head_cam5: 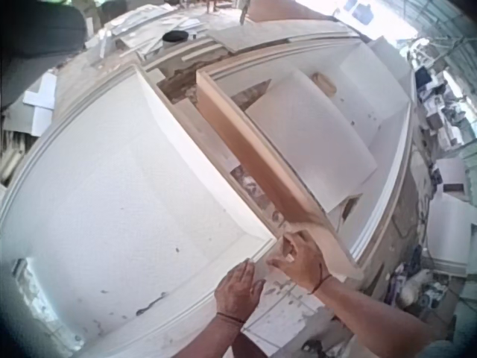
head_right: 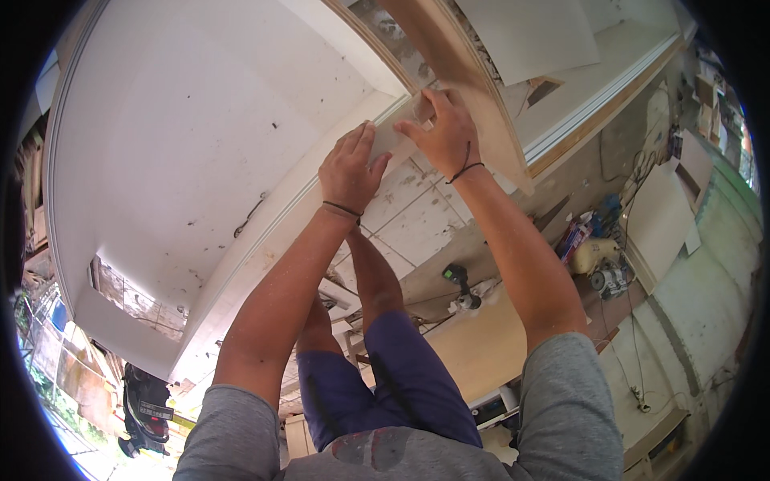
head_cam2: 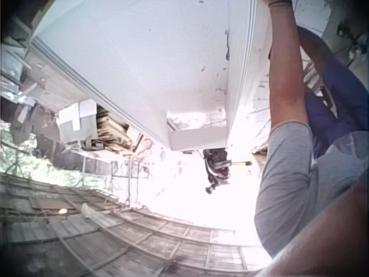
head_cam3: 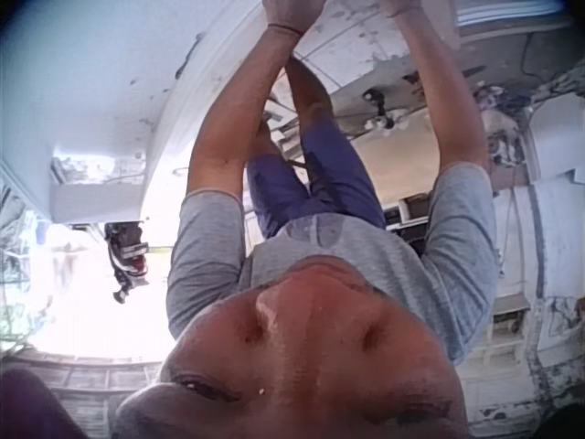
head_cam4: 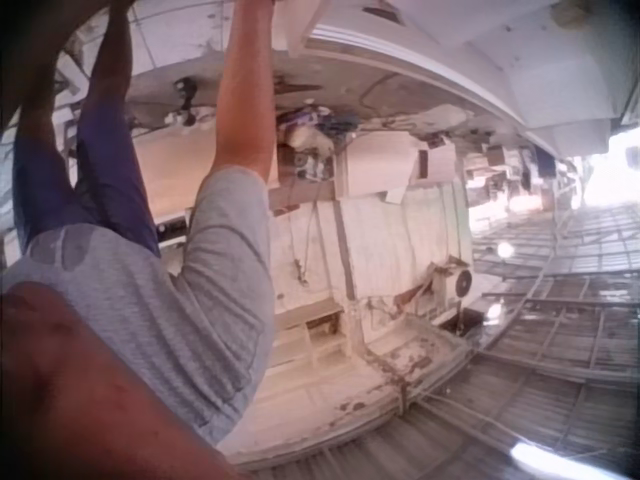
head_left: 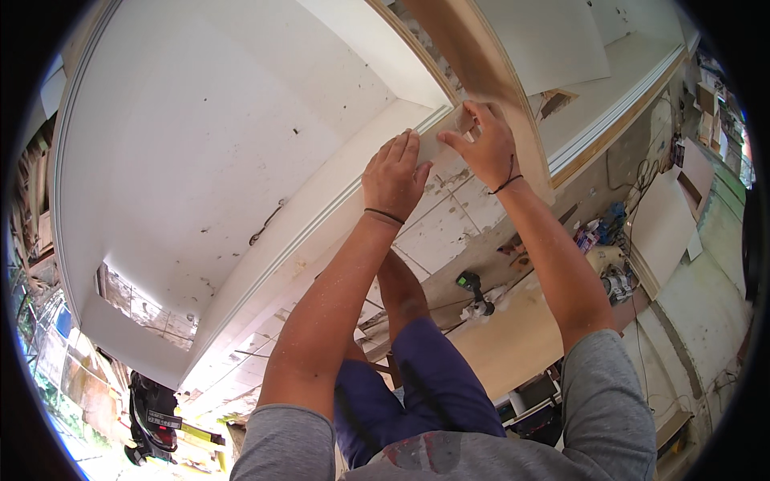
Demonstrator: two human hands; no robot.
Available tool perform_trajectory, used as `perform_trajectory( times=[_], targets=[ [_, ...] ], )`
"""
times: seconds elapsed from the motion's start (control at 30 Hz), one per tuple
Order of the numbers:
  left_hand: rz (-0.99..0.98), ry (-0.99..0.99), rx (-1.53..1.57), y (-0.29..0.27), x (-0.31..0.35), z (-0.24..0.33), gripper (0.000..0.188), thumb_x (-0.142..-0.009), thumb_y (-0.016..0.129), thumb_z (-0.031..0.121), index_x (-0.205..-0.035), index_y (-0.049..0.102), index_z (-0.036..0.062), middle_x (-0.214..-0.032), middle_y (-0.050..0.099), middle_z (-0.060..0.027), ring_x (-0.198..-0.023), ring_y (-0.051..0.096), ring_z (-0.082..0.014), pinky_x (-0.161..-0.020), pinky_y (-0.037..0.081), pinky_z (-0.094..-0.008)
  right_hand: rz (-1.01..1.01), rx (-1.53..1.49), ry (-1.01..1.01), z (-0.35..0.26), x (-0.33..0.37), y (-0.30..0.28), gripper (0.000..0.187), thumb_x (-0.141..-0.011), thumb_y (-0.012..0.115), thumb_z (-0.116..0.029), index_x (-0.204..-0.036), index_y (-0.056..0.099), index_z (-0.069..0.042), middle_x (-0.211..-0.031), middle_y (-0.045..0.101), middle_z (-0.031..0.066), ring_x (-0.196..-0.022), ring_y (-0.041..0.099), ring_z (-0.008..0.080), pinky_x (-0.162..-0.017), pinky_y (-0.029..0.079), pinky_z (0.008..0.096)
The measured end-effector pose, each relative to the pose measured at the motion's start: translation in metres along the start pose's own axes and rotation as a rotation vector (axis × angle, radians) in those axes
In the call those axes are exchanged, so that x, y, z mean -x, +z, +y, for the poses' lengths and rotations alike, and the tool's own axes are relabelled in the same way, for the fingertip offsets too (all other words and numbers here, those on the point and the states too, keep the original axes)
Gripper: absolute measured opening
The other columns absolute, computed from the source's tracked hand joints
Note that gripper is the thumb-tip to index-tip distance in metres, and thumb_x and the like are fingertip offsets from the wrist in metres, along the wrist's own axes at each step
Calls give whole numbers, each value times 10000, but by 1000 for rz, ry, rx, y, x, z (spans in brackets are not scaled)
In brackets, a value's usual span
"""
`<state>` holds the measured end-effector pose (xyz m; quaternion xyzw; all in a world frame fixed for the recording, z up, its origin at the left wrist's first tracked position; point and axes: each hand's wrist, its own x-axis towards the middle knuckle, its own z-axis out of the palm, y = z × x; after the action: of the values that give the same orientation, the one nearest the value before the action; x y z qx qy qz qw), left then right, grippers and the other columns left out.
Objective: The person applies a white strip of edge banding to the exposed edge of a wooden cabinet part using their hands to press it down, and then wipes the edge with a cloth.
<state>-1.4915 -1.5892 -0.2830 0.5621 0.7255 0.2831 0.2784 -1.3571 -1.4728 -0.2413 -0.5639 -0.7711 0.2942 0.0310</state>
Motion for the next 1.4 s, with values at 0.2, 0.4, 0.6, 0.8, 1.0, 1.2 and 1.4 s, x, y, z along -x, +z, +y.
perform_trajectory(
  times=[0.2,0.4,0.6,0.8,1.0,1.2,1.4],
  targets=[
    [5,6,-4,-2,0,1,537,-731,740,215,-1211,569,46,-1201,610,-104,-1073,594,-259,-862,513,-348,2,-56,42,11,0,14,678,-670,823,-309,-1193,567,40,-1108,616,166,-987,611,278,-827,500,337],
    [-41,-4,-44,-2,-1,2,554,-733,736,216,-1231,555,54,-1230,594,-89,-1105,571,-256,-872,512,-350,-32,-411,248,24,-1,34,674,-697,816,-307,-1210,554,44,-1109,645,181,-1012,626,230,-859,495,320],
    [-67,-13,-61,-2,-1,3,563,-742,726,222,-1250,543,59,-1242,585,-85,-1124,555,-261,-873,513,-357,-40,-652,296,19,-5,33,578,-690,823,-228,-1166,597,11,-1030,670,118,-916,625,157,-803,502,279],
    [-95,-29,-63,-4,-3,4,573,-756,713,229,-1272,528,64,-1232,585,-88,-1126,546,-267,-869,510,-371,-136,-617,405,21,-17,20,408,-713,808,-198,-1035,662,8,-913,680,69,-792,601,116,-711,489,260],
    [-103,-18,-58,-7,-1,-2,572,-774,698,244,-1276,516,38,-1210,592,-109,-1135,535,-287,-893,491,-373,-240,-769,494,39,-28,22,340,-768,765,-208,-1025,668,-9,-883,678,58,-770,594,113,-698,483,264],
    [-274,-36,-214,-11,21,11,758,-785,670,301,-1408,341,24,-1471,337,-145,-1336,332,-313,-1088,260,-514,-9,-706,448,84,-3,35,464,-809,691,-289,-1197,605,-48,-1128,650,121,-988,628,270,-853,469,362],
    [-470,-121,-285,-48,155,15,697,-823,613,349,-1409,360,67,-1546,131,-181,-1430,110,-359,-1115,136,-585,-349,501,-537,14,39,11,809,-862,595,-434,-1470,225,-49,-1507,262,200,-1405,233,318,-1121,223,418]
  ],
)
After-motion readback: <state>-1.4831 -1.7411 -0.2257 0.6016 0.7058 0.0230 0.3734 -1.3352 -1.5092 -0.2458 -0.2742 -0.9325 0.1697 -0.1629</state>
